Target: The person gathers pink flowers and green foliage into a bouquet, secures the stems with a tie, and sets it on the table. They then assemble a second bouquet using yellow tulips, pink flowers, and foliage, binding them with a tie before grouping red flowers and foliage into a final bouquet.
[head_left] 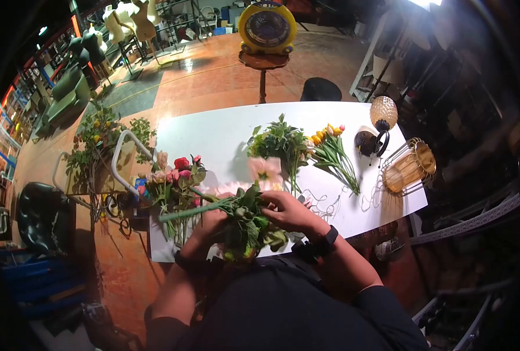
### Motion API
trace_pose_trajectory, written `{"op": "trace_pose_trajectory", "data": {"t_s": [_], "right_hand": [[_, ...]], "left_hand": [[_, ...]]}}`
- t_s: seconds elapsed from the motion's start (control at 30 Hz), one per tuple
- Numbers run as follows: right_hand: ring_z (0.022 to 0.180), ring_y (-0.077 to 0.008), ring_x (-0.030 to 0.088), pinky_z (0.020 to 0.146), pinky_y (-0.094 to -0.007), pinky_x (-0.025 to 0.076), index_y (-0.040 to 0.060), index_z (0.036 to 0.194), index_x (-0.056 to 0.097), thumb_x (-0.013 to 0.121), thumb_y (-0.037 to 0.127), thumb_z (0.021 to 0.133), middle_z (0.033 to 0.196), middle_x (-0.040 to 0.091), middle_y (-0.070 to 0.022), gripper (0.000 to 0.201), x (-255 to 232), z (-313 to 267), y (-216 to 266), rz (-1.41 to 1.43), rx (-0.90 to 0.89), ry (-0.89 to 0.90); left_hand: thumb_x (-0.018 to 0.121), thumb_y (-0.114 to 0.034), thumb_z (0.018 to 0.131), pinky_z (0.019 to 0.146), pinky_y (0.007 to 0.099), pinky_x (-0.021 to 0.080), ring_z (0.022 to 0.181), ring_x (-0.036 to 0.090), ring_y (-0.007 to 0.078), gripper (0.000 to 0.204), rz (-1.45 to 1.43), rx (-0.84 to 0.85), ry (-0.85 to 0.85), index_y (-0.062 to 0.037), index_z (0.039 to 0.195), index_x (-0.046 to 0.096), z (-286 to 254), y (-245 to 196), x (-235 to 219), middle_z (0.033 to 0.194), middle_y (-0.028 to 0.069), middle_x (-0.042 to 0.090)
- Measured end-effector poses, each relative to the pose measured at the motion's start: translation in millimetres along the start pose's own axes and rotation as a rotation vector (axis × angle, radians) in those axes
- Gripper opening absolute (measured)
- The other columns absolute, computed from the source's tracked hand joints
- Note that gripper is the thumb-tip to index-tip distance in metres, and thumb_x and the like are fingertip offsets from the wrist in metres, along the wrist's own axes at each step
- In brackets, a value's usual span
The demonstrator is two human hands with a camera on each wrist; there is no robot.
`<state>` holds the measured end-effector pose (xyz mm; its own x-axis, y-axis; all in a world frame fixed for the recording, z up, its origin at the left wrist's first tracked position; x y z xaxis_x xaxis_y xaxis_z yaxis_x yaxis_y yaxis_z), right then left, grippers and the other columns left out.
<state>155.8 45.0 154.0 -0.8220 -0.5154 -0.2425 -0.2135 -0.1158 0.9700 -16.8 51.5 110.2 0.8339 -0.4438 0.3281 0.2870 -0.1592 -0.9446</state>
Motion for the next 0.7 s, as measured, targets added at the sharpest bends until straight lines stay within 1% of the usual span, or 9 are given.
{"op": "trace_pose_trajectory", "data": {"t_s": [0.03,0.07,0.17,0.23,0.27,0.4,0.47,0.57,0.7], "right_hand": [[0.096,-0.0148,0.059,0.086,-0.0301,0.049,-0.0026,0.122,0.056,0.059,0.005,0.090,0.107,0.064,-0.0103,0.033,3,-3,-18,-0.038,0.138,0.066],[0.094,-0.0137,0.060,0.083,-0.0299,0.050,-0.0025,0.123,0.055,0.059,0.007,0.092,0.104,0.064,-0.0098,0.033,8,-3,-38,-0.074,0.089,0.063],[0.098,-0.0124,0.059,0.087,-0.0285,0.049,-0.0034,0.120,0.056,0.059,0.007,0.092,0.107,0.064,-0.0082,0.030,17,-6,-59,0.175,0.224,0.017],[0.093,-0.0126,0.060,0.084,-0.0286,0.049,-0.0033,0.115,0.057,0.059,0.006,0.090,0.100,0.064,-0.0080,0.026,17,-1,-62,0.207,0.149,-0.035],[0.088,-0.0128,0.060,0.081,-0.0287,0.050,-0.0031,0.110,0.058,0.058,0.004,0.089,0.093,0.063,-0.0077,0.022,15,2,-56,0.239,0.071,-0.091],[0.089,-0.0130,0.061,0.082,-0.0289,0.050,-0.0034,0.107,0.060,0.060,0.001,0.087,0.092,0.063,-0.0075,0.020,9,3,-26,0.235,-0.068,-0.105],[0.093,-0.0135,0.061,0.085,-0.0290,0.049,-0.0025,0.107,0.061,0.059,0.001,0.087,0.096,0.064,-0.0075,0.020,13,0,-24,0.205,-0.074,-0.036],[0.090,-0.0222,0.064,0.083,-0.0328,0.050,0.0006,0.102,0.063,0.059,-0.001,0.082,0.095,0.066,-0.0114,0.020,25,-5,-31,-0.173,-0.139,0.102],[0.086,-0.0316,0.064,0.077,-0.0388,0.050,0.0042,0.102,0.066,0.064,0.011,0.081,0.091,0.066,-0.0165,0.022,45,-21,-78,-0.230,-0.047,0.143]], "left_hand": [[0.074,-0.031,0.085,0.078,0.0277,0.050,0.090,0.059,0.0116,0.043,-0.057,-0.108,-0.067,-0.0005,0.109,0.055,-5,21,-4,0.099,0.0052,0.061],[0.075,-0.033,0.084,0.078,0.0278,0.050,0.092,0.059,0.0120,0.046,-0.103,-0.110,-0.047,-0.0011,0.109,0.055,-9,31,-3,0.100,0.0054,0.061],[0.076,-0.039,0.082,0.080,0.0276,0.050,0.095,0.059,0.0121,0.052,-0.196,-0.104,0.008,-0.0030,0.111,0.054,-9,37,1,0.102,0.0051,0.061],[0.076,-0.043,0.081,0.079,0.0262,0.049,0.091,0.057,0.0109,0.054,-0.093,-0.131,-0.080,-0.0031,0.109,0.054,-6,29,0,0.100,0.0031,0.060],[0.068,-0.037,0.090,0.076,0.0233,0.047,0.088,0.055,0.0080,0.039,-0.047,-0.057,-0.046,-0.0040,0.106,0.054,-2,21,0,0.095,0.0006,0.059],[0.051,-0.014,0.101,0.071,0.0194,0.043,0.083,0.051,0.0036,0.009,0.120,-0.064,-0.058,-0.0055,0.101,0.054,2,-6,3,0.088,-0.0018,0.058],[0.052,-0.013,0.100,0.070,0.0198,0.043,0.080,0.050,0.0037,0.008,0.164,-0.058,-0.045,-0.0050,0.099,0.055,-3,-9,7,0.086,-0.0029,0.057],[0.055,-0.010,0.097,0.069,0.0196,0.043,0.075,0.051,0.0042,0.006,0.215,-0.179,-0.020,-0.0045,0.096,0.057,-12,40,-12,0.083,-0.0043,0.057],[0.058,-0.014,0.096,0.065,0.0207,0.044,0.070,0.053,0.0052,0.013,0.158,-0.373,-0.095,-0.0011,0.093,0.062,-37,112,-24,0.079,-0.0039,0.057]]}}
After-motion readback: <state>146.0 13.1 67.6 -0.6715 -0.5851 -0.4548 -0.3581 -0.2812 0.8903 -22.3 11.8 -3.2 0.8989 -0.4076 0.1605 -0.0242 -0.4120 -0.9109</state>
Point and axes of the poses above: each hand's wrist, its own z-axis towards the middle knuckle, its own x-axis out of the palm, y = z × x, the point moved 6 cm from there along z, towards the middle knuckle
